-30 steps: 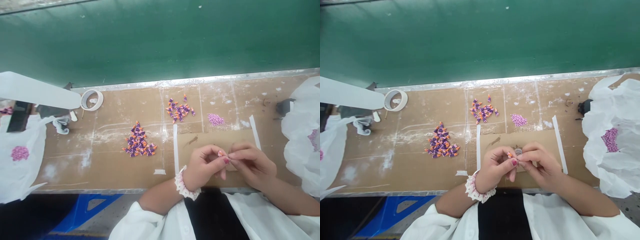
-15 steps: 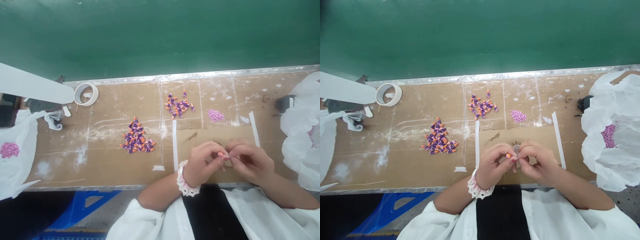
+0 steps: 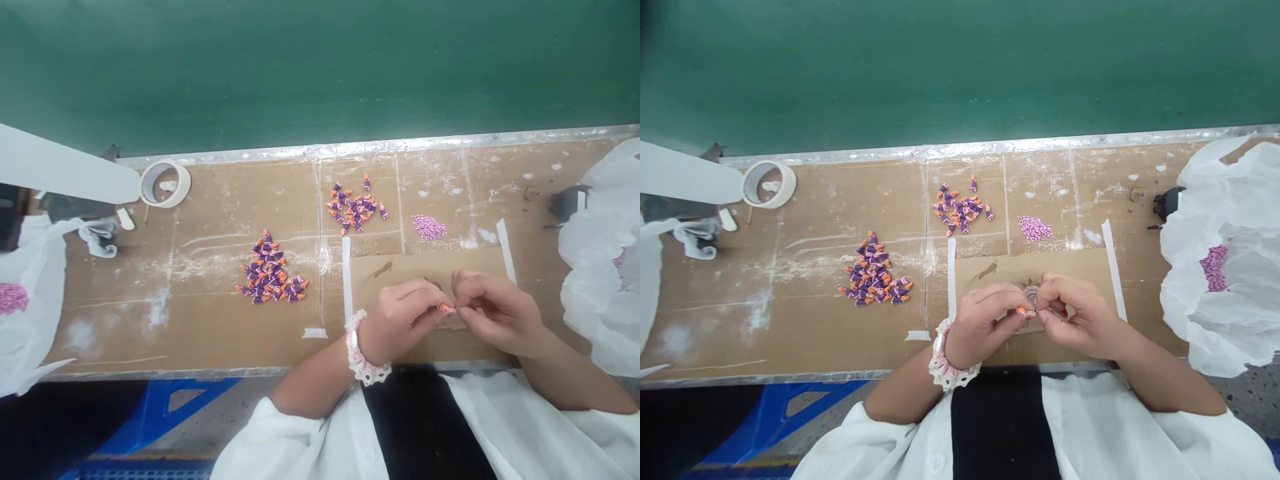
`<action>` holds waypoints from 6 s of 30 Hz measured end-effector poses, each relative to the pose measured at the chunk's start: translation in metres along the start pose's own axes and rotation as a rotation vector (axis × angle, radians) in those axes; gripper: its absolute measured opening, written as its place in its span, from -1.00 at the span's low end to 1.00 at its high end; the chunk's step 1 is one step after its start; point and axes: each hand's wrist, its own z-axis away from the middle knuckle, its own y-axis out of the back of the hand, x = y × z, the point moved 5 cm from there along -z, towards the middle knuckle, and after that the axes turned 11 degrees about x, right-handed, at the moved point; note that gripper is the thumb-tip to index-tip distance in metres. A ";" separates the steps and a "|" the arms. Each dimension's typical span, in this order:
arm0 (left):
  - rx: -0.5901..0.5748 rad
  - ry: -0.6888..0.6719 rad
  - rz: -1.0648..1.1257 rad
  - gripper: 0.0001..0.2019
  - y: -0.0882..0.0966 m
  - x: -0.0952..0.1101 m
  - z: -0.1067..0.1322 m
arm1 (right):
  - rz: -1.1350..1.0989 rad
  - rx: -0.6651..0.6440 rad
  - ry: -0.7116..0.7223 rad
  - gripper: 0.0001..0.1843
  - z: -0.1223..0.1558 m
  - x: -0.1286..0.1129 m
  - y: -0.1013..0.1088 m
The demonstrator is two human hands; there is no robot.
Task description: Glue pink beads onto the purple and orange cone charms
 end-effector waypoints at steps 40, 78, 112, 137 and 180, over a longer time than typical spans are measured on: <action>0.374 0.934 0.702 -0.66 0.003 -0.056 0.009 | 0.910 -0.302 0.299 -0.82 0.004 0.000 -0.015; 0.022 1.260 1.018 -0.67 -0.031 -0.036 0.023 | 0.640 0.115 0.190 -0.84 -0.002 -0.019 -0.005; -0.076 0.828 0.930 -0.80 -0.012 -0.031 0.007 | 0.355 0.187 0.365 -0.67 -0.002 -0.022 0.008; 0.436 0.623 -0.097 -0.70 0.063 -0.081 -0.016 | 0.808 0.313 0.037 -0.89 -0.025 0.072 0.038; -0.004 0.722 0.506 -0.75 -0.011 -0.038 0.013 | 0.278 0.254 0.325 -0.70 -0.001 -0.002 -0.001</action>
